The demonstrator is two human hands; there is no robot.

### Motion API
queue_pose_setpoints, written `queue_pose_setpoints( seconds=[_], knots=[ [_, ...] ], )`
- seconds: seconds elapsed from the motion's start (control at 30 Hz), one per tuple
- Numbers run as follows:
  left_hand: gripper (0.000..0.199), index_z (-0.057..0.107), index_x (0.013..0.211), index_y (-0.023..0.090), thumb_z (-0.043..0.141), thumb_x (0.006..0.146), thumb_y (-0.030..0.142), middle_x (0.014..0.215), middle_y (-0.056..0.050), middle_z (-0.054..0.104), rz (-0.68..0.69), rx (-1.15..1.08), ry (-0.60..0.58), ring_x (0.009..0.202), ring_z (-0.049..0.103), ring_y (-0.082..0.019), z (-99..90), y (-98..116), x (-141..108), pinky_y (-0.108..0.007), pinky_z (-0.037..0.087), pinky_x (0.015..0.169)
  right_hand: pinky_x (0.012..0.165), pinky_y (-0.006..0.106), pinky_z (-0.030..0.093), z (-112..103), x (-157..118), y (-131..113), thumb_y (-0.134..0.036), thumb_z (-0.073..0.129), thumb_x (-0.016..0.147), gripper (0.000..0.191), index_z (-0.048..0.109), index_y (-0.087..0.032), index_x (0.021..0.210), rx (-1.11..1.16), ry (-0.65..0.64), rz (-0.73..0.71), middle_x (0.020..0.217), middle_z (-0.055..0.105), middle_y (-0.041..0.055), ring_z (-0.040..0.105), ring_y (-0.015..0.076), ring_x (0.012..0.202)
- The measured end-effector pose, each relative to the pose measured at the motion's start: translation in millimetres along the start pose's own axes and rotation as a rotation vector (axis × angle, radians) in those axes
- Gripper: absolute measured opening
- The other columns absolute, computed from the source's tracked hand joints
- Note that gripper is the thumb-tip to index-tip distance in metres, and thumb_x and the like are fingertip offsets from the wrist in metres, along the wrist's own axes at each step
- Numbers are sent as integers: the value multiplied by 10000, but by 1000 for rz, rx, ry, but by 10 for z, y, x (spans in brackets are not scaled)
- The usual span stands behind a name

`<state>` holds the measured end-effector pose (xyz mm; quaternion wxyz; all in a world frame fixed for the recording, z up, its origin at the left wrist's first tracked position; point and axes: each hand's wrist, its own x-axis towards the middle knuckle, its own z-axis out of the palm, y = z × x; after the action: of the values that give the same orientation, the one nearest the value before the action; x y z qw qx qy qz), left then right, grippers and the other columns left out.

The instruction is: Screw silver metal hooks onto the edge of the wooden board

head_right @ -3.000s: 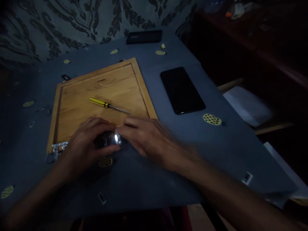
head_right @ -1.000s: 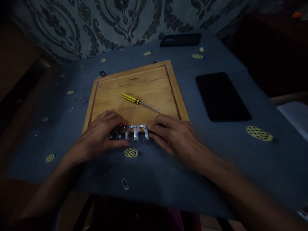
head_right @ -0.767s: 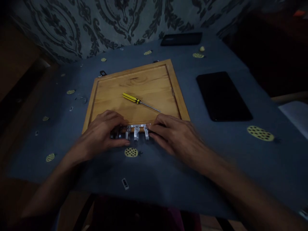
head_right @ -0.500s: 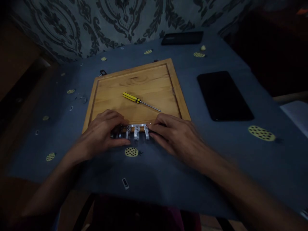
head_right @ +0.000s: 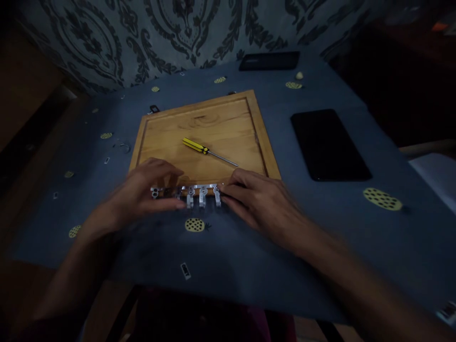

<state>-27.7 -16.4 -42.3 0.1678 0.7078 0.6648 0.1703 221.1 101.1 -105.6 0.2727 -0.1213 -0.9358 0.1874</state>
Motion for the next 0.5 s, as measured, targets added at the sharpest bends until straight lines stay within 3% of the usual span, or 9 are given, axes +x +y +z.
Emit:
queue_pose_setpoints(
  seconds=[0.13, 0.33, 0.5],
  knots=[
    [345, 743, 1085, 216, 592, 1002, 514, 1107, -76, 782, -50, -185, 215, 1012, 710, -253, -211, -54, -28, -414, 548, 914, 634, 282, 580, 9, -4, 1, -249, 514, 1065, 272, 774, -179, 1025, 2, -2, 9, 891, 729, 77, 724, 178, 768],
    [209, 761, 1081, 251, 657, 988, 406, 1000, -36, 782, -78, -342, 541, 995, 723, -220, -372, -78, -66, -388, 575, 962, 659, 298, 590, 53, -39, 65, -286, 501, 1067, 285, 777, -214, 1062, 18, -25, 36, 914, 739, 73, 723, 184, 787],
    [187, 750, 1105, 245, 659, 995, 366, 1005, -35, 764, 5, -397, 654, 1009, 722, -199, -463, -28, -111, -371, 576, 980, 610, 290, 567, 64, -27, 85, -268, 494, 1063, 299, 787, -209, 1066, -20, -1, -15, 886, 740, 75, 711, 180, 737]
  ],
)
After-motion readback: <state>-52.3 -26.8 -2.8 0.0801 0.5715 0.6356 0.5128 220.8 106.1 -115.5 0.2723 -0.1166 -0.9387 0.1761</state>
